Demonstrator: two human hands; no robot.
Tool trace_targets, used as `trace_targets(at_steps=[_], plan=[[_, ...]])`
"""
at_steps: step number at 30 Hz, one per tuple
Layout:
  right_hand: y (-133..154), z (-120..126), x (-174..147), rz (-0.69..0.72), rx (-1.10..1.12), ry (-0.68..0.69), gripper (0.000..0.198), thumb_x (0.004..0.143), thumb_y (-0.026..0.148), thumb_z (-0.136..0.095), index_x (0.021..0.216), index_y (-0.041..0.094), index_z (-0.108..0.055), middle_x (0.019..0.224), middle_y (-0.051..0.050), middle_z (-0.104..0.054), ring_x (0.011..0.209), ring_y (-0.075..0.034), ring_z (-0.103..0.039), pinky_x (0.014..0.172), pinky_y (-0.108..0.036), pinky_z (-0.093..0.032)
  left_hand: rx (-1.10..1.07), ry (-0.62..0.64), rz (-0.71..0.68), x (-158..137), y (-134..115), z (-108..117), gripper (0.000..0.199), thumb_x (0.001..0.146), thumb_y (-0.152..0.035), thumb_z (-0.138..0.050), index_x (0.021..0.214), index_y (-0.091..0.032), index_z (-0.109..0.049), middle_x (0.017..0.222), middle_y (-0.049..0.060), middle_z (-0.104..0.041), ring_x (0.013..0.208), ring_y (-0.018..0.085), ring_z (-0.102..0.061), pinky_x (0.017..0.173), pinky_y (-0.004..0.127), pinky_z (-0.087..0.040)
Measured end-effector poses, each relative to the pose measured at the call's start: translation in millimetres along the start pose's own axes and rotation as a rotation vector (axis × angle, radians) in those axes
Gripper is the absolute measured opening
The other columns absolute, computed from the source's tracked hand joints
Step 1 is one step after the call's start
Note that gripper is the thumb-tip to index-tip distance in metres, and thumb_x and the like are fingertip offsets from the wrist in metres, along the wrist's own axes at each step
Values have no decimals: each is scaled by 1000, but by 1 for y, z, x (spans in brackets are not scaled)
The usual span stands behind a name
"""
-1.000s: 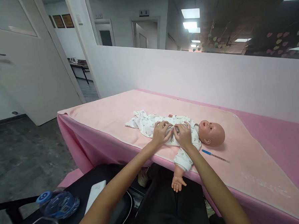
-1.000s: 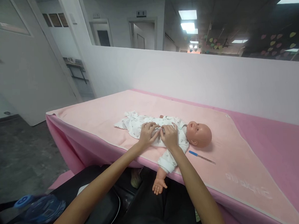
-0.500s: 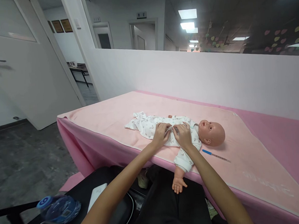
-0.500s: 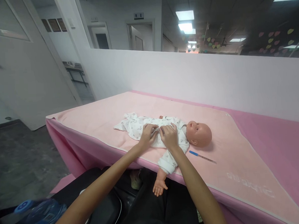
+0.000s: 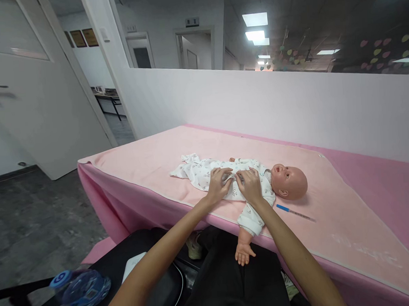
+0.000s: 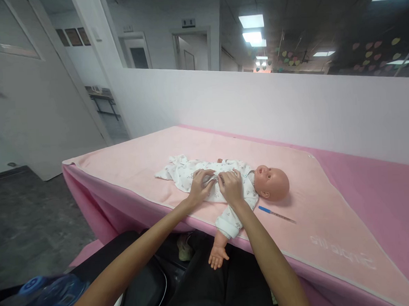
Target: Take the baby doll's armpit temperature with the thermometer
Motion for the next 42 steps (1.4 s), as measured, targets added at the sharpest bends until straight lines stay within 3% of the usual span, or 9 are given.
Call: trace_targets(at_steps=[17, 27, 32, 42], plan=[[0, -2, -2, 0, -94, 5, 16, 87, 23, -44, 76, 19, -54, 69, -1, -61, 67, -16, -52, 74, -30, -35, -88, -86, 71, 0, 0, 0, 15, 71, -12, -52, 83, -22, -51, 74, -1, -59, 75, 17, -55, 74, 32, -42], [1, -6, -3, -9, -135, 91, 19, 87, 25, -44, 73, 19, -55, 69, -1, -60, 69, -15, -50, 74, -28, -32, 51, -113, -37, 1, -3, -5, 28, 53, -3, -43, 74, -21, -44, 61, -2, -53, 64, 17, -49, 66, 31, -38], [0, -6, -4, -29, -125, 88, 18, 87, 24, -45, 73, 19, -55, 70, -2, -60, 69, -15, -51, 73, -28, -32, 114, -81, -105, 0, -4, -9, 25, 58, -4, -42, 76, -21, -44, 65, 0, -52, 63, 16, -47, 63, 30, -37], [2, -5, -3, -31, -118, 75, 19, 87, 24, -43, 73, 19, -55, 70, -2, -60, 70, -15, -51, 72, -28, -34, 179, -61, -103, 1, -2, -11, 20, 69, -3, -36, 77, -20, -43, 70, 1, -55, 67, 16, -48, 68, 31, -35]])
Point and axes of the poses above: each hand's wrist, its own x-axis towards the middle knuckle, its own z-axis out of the back of the hand, y = z × x, the point moved 3 cm from there along x, towards the middle knuckle
